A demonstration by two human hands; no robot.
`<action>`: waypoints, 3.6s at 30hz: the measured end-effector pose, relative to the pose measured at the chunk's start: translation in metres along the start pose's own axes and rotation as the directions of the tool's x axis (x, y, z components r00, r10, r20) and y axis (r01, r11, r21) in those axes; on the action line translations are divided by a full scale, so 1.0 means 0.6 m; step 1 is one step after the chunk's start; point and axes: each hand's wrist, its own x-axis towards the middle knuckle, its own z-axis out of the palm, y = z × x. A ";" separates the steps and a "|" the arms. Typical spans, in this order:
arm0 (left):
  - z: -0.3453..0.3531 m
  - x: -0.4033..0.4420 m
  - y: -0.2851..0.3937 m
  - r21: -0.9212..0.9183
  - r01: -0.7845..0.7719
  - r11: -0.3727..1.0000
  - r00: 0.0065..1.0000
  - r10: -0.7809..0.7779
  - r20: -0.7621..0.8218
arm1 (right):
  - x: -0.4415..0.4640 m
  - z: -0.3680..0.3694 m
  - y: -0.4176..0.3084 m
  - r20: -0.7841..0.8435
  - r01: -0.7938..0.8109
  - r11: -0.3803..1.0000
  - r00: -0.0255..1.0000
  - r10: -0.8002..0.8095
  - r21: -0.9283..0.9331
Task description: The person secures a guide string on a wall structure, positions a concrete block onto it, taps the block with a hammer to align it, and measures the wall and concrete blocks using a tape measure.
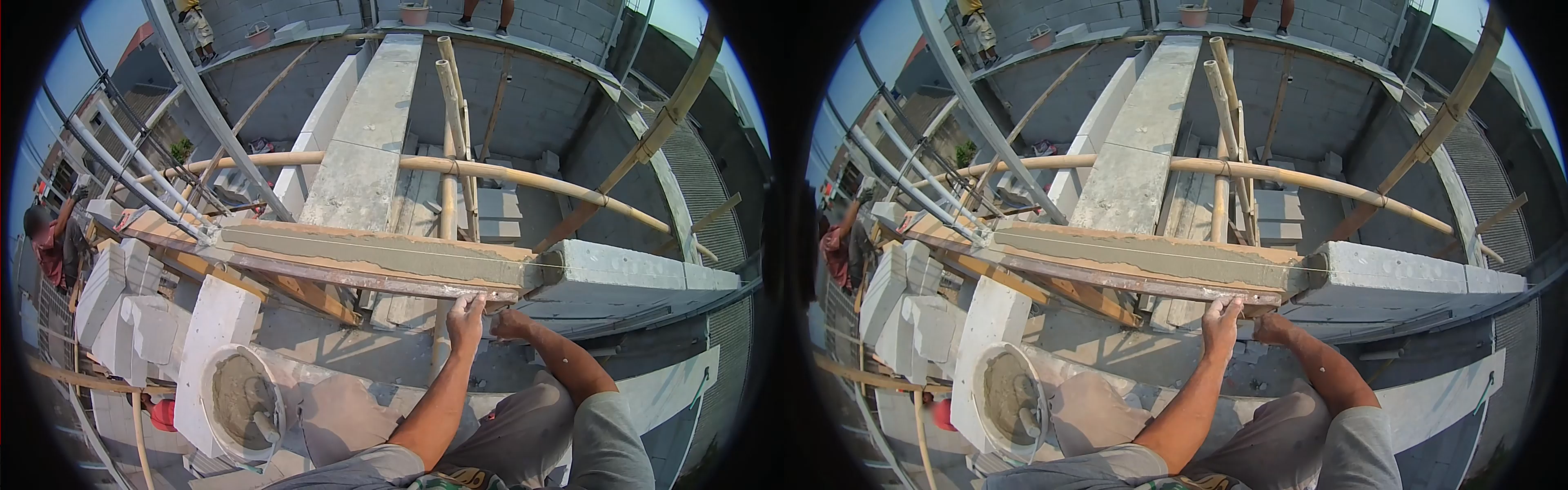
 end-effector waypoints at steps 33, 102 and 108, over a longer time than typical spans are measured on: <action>-0.018 0.032 -0.074 0.031 0.025 0.999 0.997 -0.023 -0.076 | 0.067 0.056 0.061 -0.061 0.088 0.988 0.993 -0.097 -0.123; -0.006 -0.031 0.005 -0.008 0.028 1.000 1.000 -0.028 -0.005 | 0.064 0.062 0.055 -0.071 0.062 0.946 0.994 -0.089 -0.317; -0.005 -0.027 0.021 -0.038 0.042 0.998 0.999 -0.041 0.010 | 0.076 0.085 0.081 0.027 0.121 0.928 0.992 -0.119 -0.353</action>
